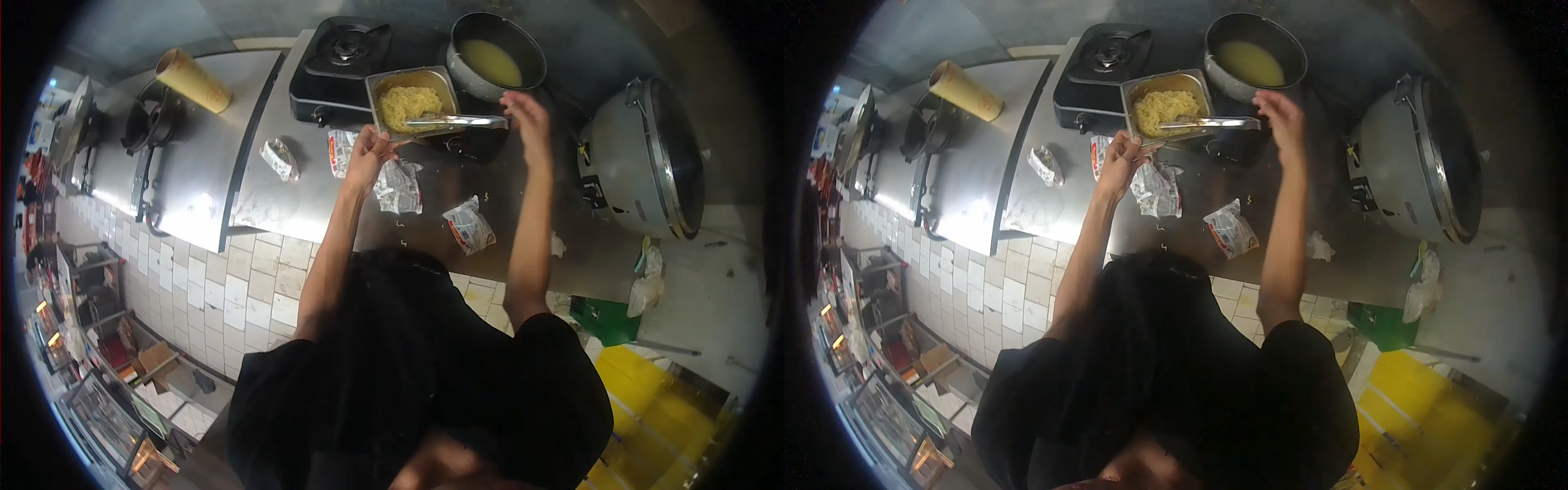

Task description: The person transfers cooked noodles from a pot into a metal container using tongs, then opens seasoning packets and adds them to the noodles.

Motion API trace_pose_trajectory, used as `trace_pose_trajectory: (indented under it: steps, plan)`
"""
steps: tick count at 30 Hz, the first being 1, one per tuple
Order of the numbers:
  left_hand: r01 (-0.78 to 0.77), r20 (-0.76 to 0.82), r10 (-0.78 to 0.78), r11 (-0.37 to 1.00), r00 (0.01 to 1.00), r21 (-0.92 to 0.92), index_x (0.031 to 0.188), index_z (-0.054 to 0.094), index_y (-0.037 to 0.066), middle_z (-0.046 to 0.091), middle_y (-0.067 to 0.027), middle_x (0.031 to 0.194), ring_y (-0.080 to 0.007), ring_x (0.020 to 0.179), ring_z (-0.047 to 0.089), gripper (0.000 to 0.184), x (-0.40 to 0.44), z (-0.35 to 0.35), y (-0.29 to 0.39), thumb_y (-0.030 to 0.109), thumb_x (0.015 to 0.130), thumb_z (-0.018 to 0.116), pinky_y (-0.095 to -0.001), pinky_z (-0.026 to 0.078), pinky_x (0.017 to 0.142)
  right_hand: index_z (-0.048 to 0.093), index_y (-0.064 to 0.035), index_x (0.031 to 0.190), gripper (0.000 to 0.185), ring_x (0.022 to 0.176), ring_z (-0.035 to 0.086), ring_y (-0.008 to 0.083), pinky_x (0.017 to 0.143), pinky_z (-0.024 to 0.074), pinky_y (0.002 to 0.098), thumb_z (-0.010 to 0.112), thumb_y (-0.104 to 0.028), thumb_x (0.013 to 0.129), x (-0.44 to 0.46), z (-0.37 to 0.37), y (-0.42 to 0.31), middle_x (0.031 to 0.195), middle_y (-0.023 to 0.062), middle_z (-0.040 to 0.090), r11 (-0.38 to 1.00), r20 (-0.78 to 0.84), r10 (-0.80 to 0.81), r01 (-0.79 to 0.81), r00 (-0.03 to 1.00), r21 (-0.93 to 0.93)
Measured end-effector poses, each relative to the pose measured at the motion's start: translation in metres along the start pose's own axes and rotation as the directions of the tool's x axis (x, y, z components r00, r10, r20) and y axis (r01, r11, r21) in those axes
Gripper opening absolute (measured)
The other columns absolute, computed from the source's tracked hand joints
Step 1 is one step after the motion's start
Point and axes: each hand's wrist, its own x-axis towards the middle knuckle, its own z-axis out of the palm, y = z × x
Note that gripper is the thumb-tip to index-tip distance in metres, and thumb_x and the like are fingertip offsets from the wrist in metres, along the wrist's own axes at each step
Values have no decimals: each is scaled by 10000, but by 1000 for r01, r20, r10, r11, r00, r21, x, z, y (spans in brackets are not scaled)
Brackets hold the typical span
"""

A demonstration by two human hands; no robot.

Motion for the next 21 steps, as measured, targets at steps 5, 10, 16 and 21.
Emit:
trace_pose_trajectory:
  steps: [5,10,16,21]
  plan:
    - [-15,17,15,999,1000,34,1029,471,64,577,-27,887,-251,999,689,97,-1,-4,-2,137,1012,533,-267,532,680,654,-8,1161,268,945,654,124,837,494,270,649,-126,920,33,32,-80,1022,75,716,890,333,-363,430,870,-150]
    - [-11,10,11,1000,1000,13,1030,469,62,640,-59,980,-252,1006,688,97,-2,2,0,141,1016,524,-263,535,679,395,-172,1455,629,892,682,244,833,519,361,655,-90,888,31,79,-81,1051,123,705,584,562,-217,567,798,-580]
    - [3,73,-3,1000,997,-5,1048,476,74,648,-70,1046,-215,1031,670,88,-2,-3,3,142,1016,523,-261,522,716,570,-34,1243,351,1070,658,284,918,499,364,546,-28,892,47,82,-71,1198,194,655,829,699,-8,396,715,-396]
    - [-9,41,8,1000,999,15,1044,489,73,641,-41,983,-158,936,665,107,2,-5,-2,163,1012,538,-257,523,693,614,14,1155,238,877,661,133,823,523,292,517,-13,940,34,58,-96,904,59,703,968,527,-158,235,835,-84]
